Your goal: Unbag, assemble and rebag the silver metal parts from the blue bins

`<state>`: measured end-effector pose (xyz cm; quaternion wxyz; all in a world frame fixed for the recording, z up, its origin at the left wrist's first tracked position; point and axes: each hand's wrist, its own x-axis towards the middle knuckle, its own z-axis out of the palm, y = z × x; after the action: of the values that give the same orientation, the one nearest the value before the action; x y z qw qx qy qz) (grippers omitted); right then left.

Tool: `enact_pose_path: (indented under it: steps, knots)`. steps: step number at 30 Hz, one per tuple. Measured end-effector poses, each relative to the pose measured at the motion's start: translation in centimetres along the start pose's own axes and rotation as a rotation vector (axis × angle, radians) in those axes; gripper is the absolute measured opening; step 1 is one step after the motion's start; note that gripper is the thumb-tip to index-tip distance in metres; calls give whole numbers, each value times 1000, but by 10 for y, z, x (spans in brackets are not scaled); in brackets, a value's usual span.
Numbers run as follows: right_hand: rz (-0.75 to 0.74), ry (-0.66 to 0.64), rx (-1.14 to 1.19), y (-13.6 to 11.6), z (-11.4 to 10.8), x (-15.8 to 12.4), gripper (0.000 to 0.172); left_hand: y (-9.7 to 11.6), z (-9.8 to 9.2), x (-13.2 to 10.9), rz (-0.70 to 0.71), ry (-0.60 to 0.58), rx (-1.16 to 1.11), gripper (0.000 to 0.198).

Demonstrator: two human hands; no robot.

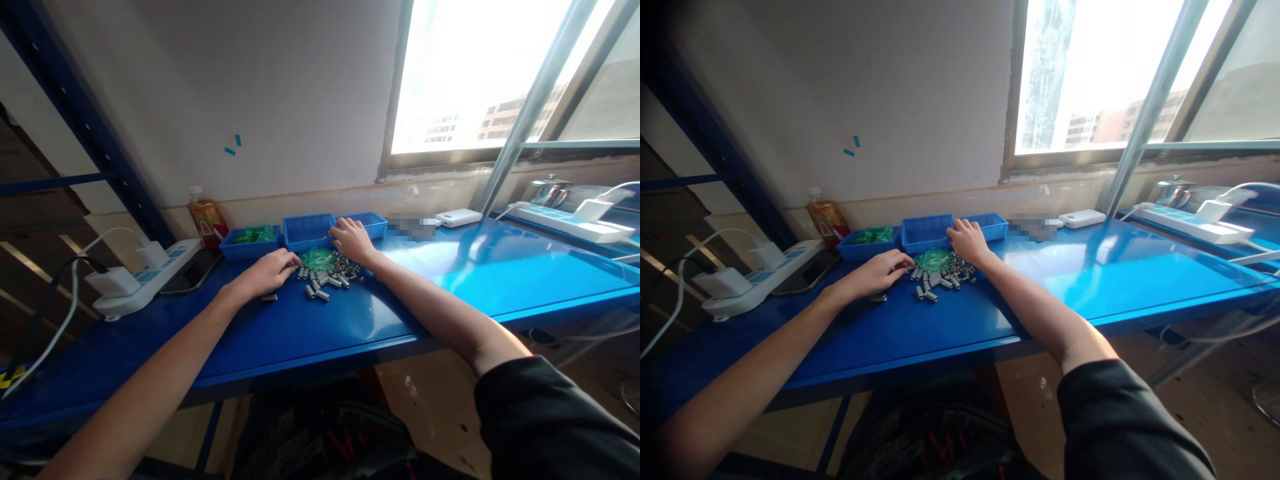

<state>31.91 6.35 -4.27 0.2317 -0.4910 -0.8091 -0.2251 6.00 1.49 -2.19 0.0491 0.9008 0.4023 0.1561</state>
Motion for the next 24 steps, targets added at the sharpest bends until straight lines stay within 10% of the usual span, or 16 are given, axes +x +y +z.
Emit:
enact_pose_path:
  steps: [9, 24]
  knots:
    - [116, 41, 164, -8, -9, 3, 29, 6, -1, 2, -26, 151, -62, 35]
    - [-248, 109, 501, -68, -46, -12, 15, 23, -4, -1, -48, 292, -316, 36]
